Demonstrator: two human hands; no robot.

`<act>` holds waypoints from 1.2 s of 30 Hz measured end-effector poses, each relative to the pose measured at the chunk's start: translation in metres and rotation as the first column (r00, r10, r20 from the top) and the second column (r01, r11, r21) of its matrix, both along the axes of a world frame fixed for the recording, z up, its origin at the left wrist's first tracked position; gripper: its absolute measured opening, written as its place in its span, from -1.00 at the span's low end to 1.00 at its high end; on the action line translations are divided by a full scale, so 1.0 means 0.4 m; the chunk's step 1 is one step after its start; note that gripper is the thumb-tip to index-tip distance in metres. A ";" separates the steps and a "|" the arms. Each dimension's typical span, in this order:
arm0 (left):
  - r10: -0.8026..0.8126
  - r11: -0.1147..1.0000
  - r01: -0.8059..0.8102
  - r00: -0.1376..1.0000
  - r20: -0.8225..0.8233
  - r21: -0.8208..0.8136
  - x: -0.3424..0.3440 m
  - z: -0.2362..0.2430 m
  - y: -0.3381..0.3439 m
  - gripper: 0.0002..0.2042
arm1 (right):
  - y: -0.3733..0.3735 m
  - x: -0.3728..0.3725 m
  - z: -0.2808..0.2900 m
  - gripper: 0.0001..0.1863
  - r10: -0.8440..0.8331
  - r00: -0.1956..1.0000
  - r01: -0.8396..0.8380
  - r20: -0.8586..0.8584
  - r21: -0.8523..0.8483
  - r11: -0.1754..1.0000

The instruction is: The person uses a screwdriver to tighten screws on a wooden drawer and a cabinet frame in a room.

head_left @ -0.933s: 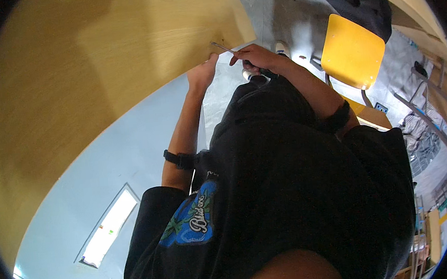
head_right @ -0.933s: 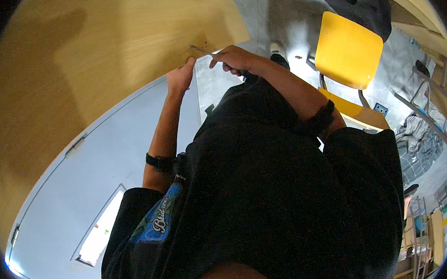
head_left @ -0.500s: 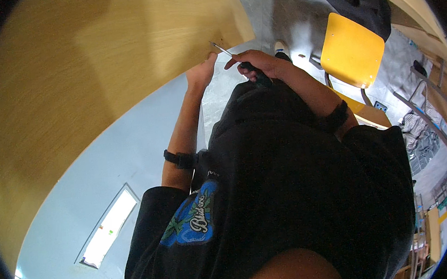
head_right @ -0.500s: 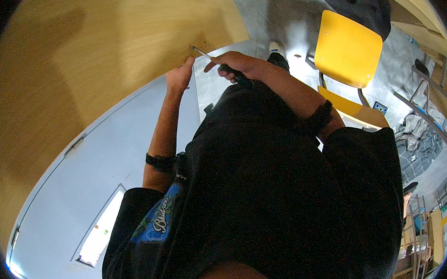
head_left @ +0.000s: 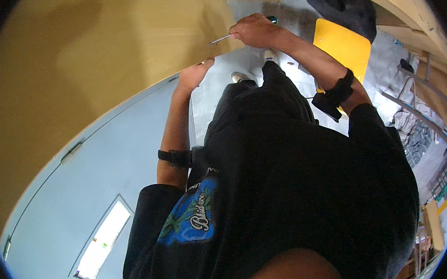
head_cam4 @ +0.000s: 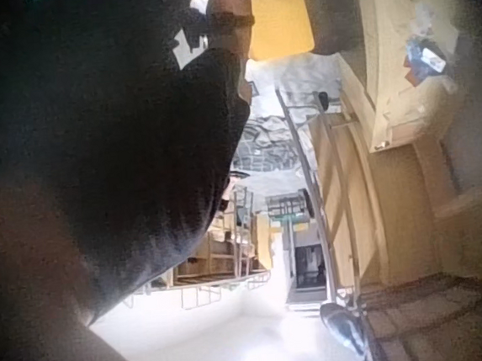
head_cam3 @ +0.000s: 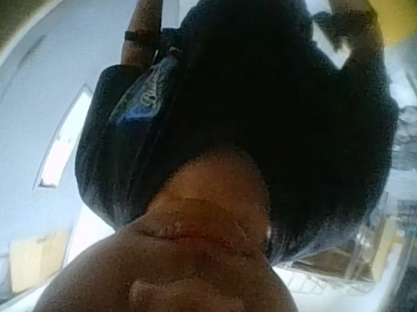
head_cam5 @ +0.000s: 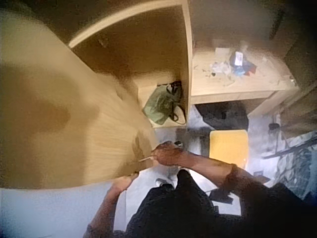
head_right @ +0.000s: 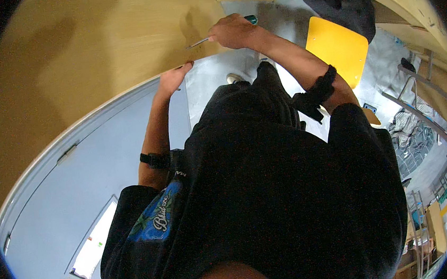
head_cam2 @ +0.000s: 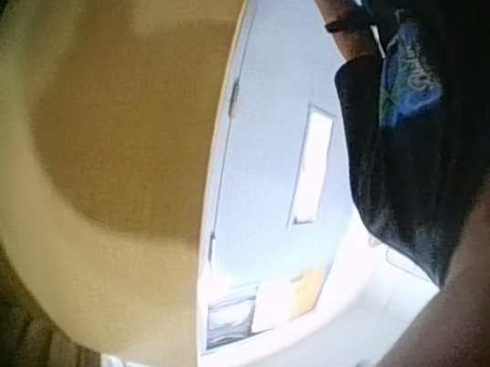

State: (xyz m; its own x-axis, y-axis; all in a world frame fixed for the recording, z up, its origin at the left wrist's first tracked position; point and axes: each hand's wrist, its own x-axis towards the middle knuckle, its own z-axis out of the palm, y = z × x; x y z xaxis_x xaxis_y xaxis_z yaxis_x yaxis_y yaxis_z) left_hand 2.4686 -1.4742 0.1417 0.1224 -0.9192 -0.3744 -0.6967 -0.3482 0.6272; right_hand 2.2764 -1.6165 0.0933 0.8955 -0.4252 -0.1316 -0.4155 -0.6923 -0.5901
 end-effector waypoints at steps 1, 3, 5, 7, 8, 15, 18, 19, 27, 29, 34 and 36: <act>0.001 1.000 -0.001 1.000 -0.003 -0.022 0.023 -0.009 0.006 -0.74 | 0.003 0.002 0.012 -0.74 0.001 1.000 -0.001 -0.003 -0.022 1.000; 0.002 1.000 -0.001 0.981 -0.196 0.004 0.060 -0.030 0.018 -0.75 | 0.008 0.005 0.032 -0.74 0.044 0.990 -0.057 -0.137 -0.095 0.994; -0.008 1.000 0.006 0.965 -0.264 -0.011 0.089 -0.048 0.023 -0.79 | 0.013 -0.009 0.031 -0.71 0.045 0.989 -0.066 -0.144 -0.140 0.988; 0.218 0.960 -0.092 0.838 -0.501 0.264 0.121 -0.059 0.022 -0.78 | 0.024 -0.004 0.031 -0.66 0.057 0.987 -0.085 -0.151 -0.186 0.979; 0.206 0.966 -0.090 0.834 -0.512 0.243 0.132 -0.060 0.017 -0.78 | 0.029 0.001 0.034 -0.65 0.012 0.990 -0.038 -0.143 -0.177 0.983; 0.115 0.988 -0.155 0.696 -0.709 0.008 0.119 -0.156 -0.005 -0.71 | 0.029 0.066 0.048 -0.60 0.080 0.991 -0.080 -0.111 0.000 0.997; 0.115 0.977 -0.212 0.667 -0.736 -0.039 0.097 -0.200 -0.011 -0.74 | 0.048 0.045 0.074 -0.54 -0.279 0.960 0.277 -0.015 0.185 0.943; 0.112 0.975 -0.217 0.658 -0.745 -0.045 0.094 -0.210 -0.016 -0.74 | 0.045 0.030 0.074 -0.54 -0.274 0.961 0.274 -0.024 0.173 0.946; 0.188 0.977 -0.207 0.724 -0.664 0.051 0.087 -0.166 0.032 -0.80 | 0.047 -0.177 0.043 -0.80 -0.589 0.735 0.616 -0.337 0.696 0.370; 0.140 0.990 -0.098 0.742 -0.656 0.100 0.084 -0.100 0.067 -0.83 | 0.121 -0.115 0.185 -0.64 -0.811 0.555 0.378 -0.182 0.924 0.051; 0.183 0.946 0.152 0.479 -0.859 0.286 -0.023 -0.067 0.083 -0.90 | 0.132 -0.226 0.019 -0.59 -0.606 0.786 0.518 -0.122 0.665 0.538; 0.208 0.952 0.062 0.585 -0.783 0.299 -0.059 -0.070 0.072 -0.88 | 0.152 -0.210 0.036 -0.61 -0.573 0.811 0.476 -0.113 0.698 0.535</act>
